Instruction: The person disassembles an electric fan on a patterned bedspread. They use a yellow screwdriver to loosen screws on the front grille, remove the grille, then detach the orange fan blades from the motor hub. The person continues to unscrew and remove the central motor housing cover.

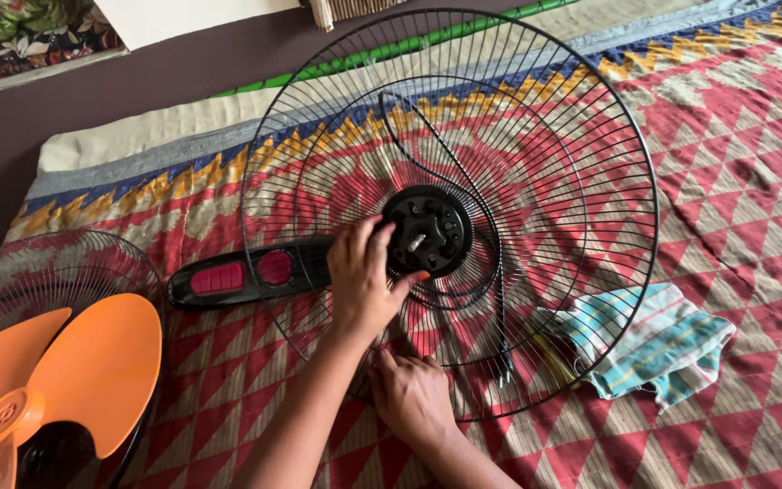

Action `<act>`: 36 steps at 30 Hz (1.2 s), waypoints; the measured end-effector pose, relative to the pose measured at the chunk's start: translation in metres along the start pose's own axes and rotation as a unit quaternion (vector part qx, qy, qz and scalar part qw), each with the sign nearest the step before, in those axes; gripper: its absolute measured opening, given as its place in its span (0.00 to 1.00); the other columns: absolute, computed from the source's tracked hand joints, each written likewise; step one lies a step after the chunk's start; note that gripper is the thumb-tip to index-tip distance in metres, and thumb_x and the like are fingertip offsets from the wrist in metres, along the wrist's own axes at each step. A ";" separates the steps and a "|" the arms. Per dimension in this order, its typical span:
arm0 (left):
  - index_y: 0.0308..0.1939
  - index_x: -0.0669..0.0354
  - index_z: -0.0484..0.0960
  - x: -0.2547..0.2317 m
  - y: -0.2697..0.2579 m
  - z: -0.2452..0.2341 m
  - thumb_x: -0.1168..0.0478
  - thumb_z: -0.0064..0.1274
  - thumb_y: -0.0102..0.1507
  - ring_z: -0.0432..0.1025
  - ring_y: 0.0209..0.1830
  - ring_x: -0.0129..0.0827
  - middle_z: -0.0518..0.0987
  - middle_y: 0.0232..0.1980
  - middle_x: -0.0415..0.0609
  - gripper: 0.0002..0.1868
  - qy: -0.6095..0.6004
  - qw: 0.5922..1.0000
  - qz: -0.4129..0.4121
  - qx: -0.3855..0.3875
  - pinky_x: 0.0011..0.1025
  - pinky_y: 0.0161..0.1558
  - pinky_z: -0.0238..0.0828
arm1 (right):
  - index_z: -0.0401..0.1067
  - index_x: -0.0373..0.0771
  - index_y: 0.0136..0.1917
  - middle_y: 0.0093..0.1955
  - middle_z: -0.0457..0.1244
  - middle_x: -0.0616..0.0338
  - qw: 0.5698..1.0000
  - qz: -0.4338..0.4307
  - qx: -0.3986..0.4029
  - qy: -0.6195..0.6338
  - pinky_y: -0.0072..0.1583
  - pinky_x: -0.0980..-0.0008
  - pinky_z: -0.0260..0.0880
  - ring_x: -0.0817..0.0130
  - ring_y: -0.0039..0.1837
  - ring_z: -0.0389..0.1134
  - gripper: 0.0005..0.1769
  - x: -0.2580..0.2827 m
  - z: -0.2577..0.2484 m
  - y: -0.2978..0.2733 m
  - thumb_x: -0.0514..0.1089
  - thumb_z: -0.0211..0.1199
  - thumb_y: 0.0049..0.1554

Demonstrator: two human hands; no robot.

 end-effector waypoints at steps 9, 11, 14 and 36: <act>0.77 0.63 0.63 0.006 -0.037 0.017 0.34 0.47 0.67 0.52 0.81 0.61 0.56 0.83 0.56 0.45 0.029 0.998 -0.041 0.033 0.64 0.74 0.48 | 0.71 0.38 0.53 0.39 0.70 0.51 1.000 -0.006 0.003 0.005 0.46 0.51 0.69 0.50 0.42 0.72 0.16 0.001 -0.002 0.000 0.43 0.63 0.51; 0.76 0.61 0.64 0.008 -0.042 0.015 0.34 0.46 0.67 0.52 0.81 0.62 0.56 0.82 0.58 0.43 0.025 0.999 -0.040 0.021 0.65 0.73 0.48 | 0.71 0.38 0.52 0.39 0.70 0.51 1.000 -0.009 0.006 0.005 0.47 0.51 0.70 0.50 0.43 0.72 0.17 0.001 -0.002 0.001 0.42 0.64 0.49; 0.73 0.56 0.71 0.011 -0.049 0.010 0.36 0.48 0.67 0.56 0.78 0.63 0.59 0.80 0.59 0.38 0.011 0.999 -0.030 -0.007 0.64 0.71 0.51 | 0.71 0.38 0.51 0.39 0.69 0.51 1.000 0.000 0.005 -0.010 0.45 0.50 0.70 0.50 0.43 0.72 0.17 0.000 0.000 0.000 0.42 0.65 0.48; 0.46 0.43 0.85 0.026 -0.048 -0.010 0.55 0.57 0.64 0.61 0.74 0.54 0.71 0.72 0.49 0.07 -0.069 0.994 -0.070 -0.048 0.57 0.71 0.52 | 0.69 0.41 0.65 0.42 0.65 0.56 0.971 -0.052 -0.163 -0.168 0.46 0.59 0.67 0.58 0.44 0.68 0.25 0.001 -0.056 0.053 0.45 0.63 0.55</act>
Point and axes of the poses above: each hand's wrist, its own y-axis towards the middle knuckle, its own z-axis out of the palm, x = y × z, the point moved 3 cm from there along y, towards the middle knuckle
